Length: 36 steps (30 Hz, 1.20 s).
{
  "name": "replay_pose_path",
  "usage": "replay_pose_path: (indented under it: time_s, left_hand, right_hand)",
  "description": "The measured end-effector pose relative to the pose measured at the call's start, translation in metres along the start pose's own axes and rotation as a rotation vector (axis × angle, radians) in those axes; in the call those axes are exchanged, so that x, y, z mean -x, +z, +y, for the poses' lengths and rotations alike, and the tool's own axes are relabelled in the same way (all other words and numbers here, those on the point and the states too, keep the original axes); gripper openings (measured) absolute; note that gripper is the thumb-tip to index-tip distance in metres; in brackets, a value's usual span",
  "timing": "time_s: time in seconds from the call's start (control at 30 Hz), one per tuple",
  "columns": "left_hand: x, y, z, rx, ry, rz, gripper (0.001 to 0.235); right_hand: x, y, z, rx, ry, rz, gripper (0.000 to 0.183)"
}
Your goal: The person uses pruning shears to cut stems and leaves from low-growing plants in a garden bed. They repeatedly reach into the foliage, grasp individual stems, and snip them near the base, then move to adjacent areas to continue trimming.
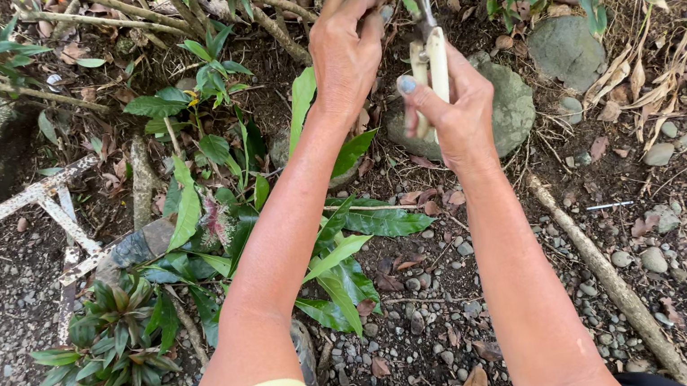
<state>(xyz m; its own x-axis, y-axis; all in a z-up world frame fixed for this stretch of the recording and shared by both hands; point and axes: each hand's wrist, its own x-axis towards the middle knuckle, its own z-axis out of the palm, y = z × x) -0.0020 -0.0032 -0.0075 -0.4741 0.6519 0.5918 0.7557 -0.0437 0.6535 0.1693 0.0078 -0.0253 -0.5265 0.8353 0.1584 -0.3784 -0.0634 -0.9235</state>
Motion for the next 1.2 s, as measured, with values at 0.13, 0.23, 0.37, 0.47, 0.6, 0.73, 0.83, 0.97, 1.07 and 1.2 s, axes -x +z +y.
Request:
replay_pose_path:
  time_s: [0.13,0.23,0.37,0.47,0.6,0.73,0.83,0.97,1.07,1.2]
  left_hand:
    - [-0.003,-0.005,-0.004,0.005,-0.062,0.008,0.018]
    - [-0.011,-0.007,-0.003,-0.001,0.022,0.017,0.021]
    - [-0.016,-0.001,0.003,-0.032,0.033,0.068,0.019]
    - [-0.017,0.006,0.011,-0.040,0.011,0.103,0.018]
    - [-0.008,0.012,0.018,-0.043,0.015,0.113,0.017]
    - [0.004,0.011,0.019,-0.038,0.086,0.101,0.017]
    - [0.002,0.009,0.017,-0.034,0.085,0.091,0.018]
    - [-0.006,0.006,0.013,0.013,-0.079,0.051,0.019]
    - [-0.008,0.006,0.014,0.021,-0.064,0.081,0.019]
    - [-0.009,0.008,0.019,0.003,-0.038,0.091,0.019]
  right_hand:
    - [-0.002,-0.012,0.000,0.066,0.017,0.097,0.056]
    - [0.002,-0.024,-0.004,0.091,-0.084,0.076,0.069]
    - [0.011,-0.025,-0.003,0.202,-0.220,0.053,0.080]
    - [0.021,-0.017,-0.002,0.358,-0.212,0.011,0.088]
    - [0.019,-0.012,-0.005,0.500,-0.270,0.048,0.087]
    - [0.013,-0.012,-0.006,0.366,-0.279,0.057,0.077]
    - [0.009,-0.009,-0.004,0.248,-0.130,0.131,0.064]
    - [0.008,-0.012,-0.001,0.220,0.010,0.150,0.057]
    - [0.009,-0.018,-0.003,0.257,-0.010,0.033,0.071]
    - [0.011,-0.016,-0.008,0.314,-0.087,-0.003,0.076]
